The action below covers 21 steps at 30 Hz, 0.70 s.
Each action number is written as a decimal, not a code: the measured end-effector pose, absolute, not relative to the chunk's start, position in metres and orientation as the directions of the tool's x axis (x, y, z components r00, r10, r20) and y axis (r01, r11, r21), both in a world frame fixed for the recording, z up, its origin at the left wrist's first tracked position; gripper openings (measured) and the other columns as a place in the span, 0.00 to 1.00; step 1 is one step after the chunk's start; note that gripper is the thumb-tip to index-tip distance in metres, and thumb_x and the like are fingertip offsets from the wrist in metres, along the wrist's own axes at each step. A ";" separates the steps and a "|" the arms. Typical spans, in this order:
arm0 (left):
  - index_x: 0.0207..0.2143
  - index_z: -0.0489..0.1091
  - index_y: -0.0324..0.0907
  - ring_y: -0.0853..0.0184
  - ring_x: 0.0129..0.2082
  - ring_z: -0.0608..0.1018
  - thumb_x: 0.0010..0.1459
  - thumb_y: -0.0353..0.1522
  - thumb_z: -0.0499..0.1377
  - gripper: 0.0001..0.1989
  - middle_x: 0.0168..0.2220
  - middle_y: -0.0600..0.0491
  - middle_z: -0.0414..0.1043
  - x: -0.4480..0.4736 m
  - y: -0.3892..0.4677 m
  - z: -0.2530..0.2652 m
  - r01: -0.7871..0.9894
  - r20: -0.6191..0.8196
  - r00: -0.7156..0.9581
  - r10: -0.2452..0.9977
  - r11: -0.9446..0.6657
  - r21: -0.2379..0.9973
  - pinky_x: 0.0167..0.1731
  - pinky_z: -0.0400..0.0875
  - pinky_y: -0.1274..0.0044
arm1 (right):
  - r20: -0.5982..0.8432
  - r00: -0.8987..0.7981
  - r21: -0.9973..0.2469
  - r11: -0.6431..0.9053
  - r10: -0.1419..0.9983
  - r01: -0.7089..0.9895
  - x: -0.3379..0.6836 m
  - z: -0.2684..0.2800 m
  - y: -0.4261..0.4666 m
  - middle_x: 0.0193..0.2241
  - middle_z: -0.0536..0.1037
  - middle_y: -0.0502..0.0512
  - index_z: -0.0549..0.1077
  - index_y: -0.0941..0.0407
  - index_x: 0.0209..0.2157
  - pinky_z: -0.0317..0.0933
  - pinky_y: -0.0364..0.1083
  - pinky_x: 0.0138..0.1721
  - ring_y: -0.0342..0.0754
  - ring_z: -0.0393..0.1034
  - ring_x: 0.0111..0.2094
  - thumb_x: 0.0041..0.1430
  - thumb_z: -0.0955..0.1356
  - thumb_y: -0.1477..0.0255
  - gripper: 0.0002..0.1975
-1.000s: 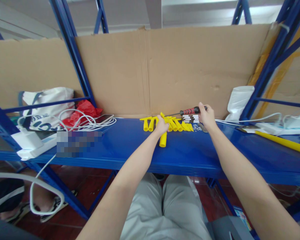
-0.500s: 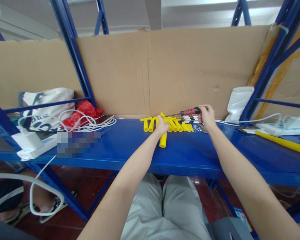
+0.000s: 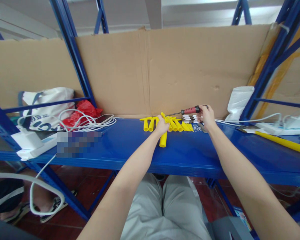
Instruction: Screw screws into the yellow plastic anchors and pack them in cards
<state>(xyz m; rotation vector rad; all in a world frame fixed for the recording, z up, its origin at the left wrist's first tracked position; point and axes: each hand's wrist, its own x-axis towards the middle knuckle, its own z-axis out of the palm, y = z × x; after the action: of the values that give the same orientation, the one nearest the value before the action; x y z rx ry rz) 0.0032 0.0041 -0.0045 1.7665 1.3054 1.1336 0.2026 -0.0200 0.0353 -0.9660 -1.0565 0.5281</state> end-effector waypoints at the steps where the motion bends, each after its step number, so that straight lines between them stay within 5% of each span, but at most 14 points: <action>1: 0.44 0.45 0.44 0.74 0.16 0.69 0.57 0.24 0.52 0.18 0.27 0.57 0.66 0.003 0.004 -0.004 0.392 0.253 0.127 0.959 -0.283 0.876 0.19 0.67 0.81 | 0.493 0.421 -0.857 0.508 0.761 0.084 0.202 0.035 -0.020 0.14 0.63 0.43 0.59 0.52 0.28 0.44 0.41 0.11 0.40 0.55 0.12 0.44 0.69 0.51 0.22; 6: 0.44 0.45 0.44 0.74 0.16 0.69 0.56 0.25 0.54 0.19 0.27 0.58 0.66 0.003 0.004 -0.004 0.390 0.244 0.108 0.964 -0.267 0.881 0.20 0.67 0.81 | 0.491 0.400 -0.859 0.505 0.774 0.077 0.205 0.031 -0.018 0.09 0.52 0.39 0.59 0.52 0.26 0.42 0.41 0.11 0.39 0.47 0.10 0.46 0.68 0.51 0.21; 12: 0.45 0.45 0.44 0.73 0.17 0.70 0.58 0.26 0.52 0.18 0.31 0.54 0.68 0.003 0.005 -0.004 0.403 0.248 0.131 0.960 -0.280 0.871 0.20 0.69 0.80 | 0.509 0.413 -0.846 0.528 0.755 0.075 0.208 0.031 -0.013 0.14 0.62 0.43 0.60 0.52 0.28 0.45 0.41 0.11 0.40 0.55 0.12 0.45 0.68 0.53 0.20; 21: 0.43 0.45 0.44 0.75 0.16 0.70 0.57 0.25 0.53 0.18 0.29 0.57 0.66 0.003 0.005 -0.004 0.368 0.255 0.132 0.958 -0.286 0.885 0.19 0.67 0.82 | 0.510 0.471 -0.846 0.519 0.719 0.123 0.206 0.030 -0.014 0.11 0.56 0.41 0.60 0.52 0.27 0.43 0.41 0.12 0.40 0.51 0.11 0.47 0.66 0.50 0.21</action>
<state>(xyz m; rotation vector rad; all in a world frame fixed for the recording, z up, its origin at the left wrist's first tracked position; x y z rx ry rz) 0.0027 0.0050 -0.0044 1.7518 1.2846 1.1396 0.2064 -0.0145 0.0300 -0.9810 -1.0384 0.4480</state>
